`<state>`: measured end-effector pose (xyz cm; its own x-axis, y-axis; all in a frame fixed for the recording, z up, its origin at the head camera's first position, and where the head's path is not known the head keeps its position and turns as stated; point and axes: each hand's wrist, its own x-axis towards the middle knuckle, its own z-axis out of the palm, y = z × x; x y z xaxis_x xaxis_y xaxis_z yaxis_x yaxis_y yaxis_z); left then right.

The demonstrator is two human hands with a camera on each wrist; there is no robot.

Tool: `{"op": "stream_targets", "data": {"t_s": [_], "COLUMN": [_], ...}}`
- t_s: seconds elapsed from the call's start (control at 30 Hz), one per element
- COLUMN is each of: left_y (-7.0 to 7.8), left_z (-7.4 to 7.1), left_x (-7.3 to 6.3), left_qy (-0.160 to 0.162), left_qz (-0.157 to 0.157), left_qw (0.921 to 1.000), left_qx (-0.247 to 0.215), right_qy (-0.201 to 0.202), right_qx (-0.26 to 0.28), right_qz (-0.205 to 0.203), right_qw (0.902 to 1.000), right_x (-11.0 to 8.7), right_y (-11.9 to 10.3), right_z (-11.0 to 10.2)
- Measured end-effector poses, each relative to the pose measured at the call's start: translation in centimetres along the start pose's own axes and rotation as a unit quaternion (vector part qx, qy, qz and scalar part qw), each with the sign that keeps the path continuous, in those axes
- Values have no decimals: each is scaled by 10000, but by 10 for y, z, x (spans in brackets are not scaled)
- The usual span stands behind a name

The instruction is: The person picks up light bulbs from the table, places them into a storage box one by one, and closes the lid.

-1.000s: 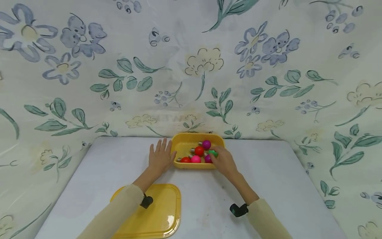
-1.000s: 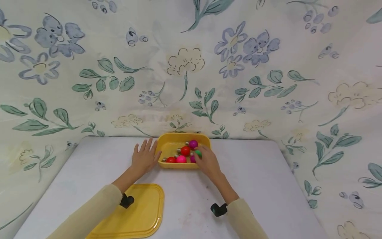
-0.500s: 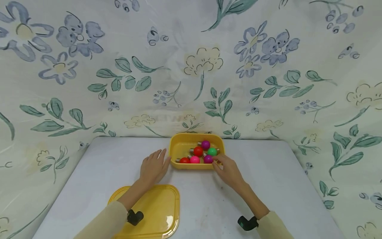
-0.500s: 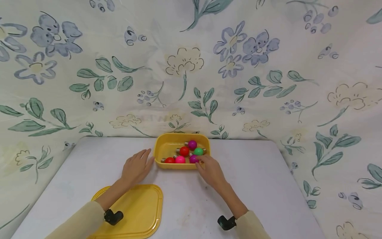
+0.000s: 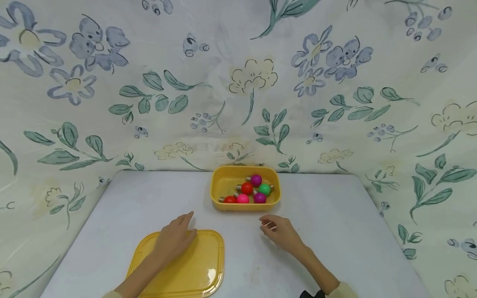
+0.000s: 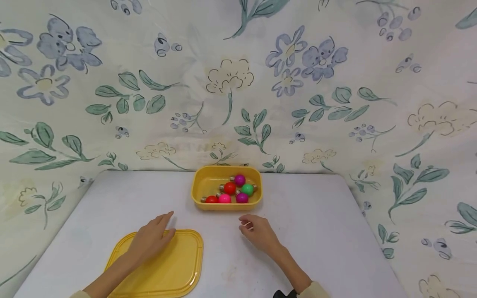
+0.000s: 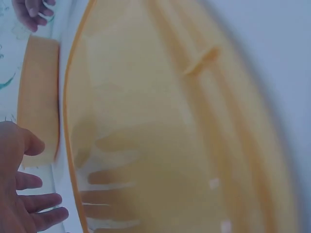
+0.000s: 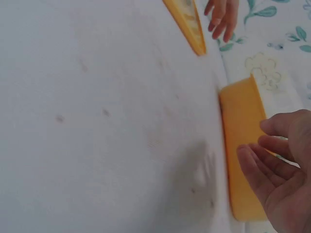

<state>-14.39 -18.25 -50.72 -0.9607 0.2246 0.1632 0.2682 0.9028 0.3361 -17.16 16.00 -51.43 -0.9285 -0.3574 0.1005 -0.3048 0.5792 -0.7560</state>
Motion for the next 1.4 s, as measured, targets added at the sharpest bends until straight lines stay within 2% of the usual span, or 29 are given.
{"op": "stream_targets", "data": {"t_s": [0.17,0.27,0.37,0.57,0.67,0.77,0.97,1.13,1.4], "left_y": [-7,-17,-29,-54,-63,-69,-75,-77,-77], "left_z": [-3,-6,-10,-21,-27,-31,-36,-38,-41], "left_x": [-21,-31,-40,-55,-62,-67,-74,-78,-81], "left_qy": [203,276,268,-30,-233,-368,-582,-772,-816], "left_qz": [47,-60,-341,-938,-1241,-1417,-1613,-1804,-1962], "left_qw": [9997,9996,9990,9956,9920,9891,9852,9804,9770], "left_qx": [99,83,66,54,-87,-169,47,191,195], "right_qy": [-454,-705,-929,-1017,-1041,-1083,-1073,-1053,-1207], "right_qx": [77,165,137,-110,-77,-64,87,171,59], "right_qz": [108,239,394,440,367,344,326,481,653], "right_qw": [9989,9971,9948,9938,9939,9935,9937,9931,9905], "right_x": [-9,-13,-17,-23,-25,-26,-28,-30,-26], "right_y": [-2,-8,-14,-17,-18,-20,-26,-32,-44], "right_z": [12,17,22,36,42,47,56,64,72]}}
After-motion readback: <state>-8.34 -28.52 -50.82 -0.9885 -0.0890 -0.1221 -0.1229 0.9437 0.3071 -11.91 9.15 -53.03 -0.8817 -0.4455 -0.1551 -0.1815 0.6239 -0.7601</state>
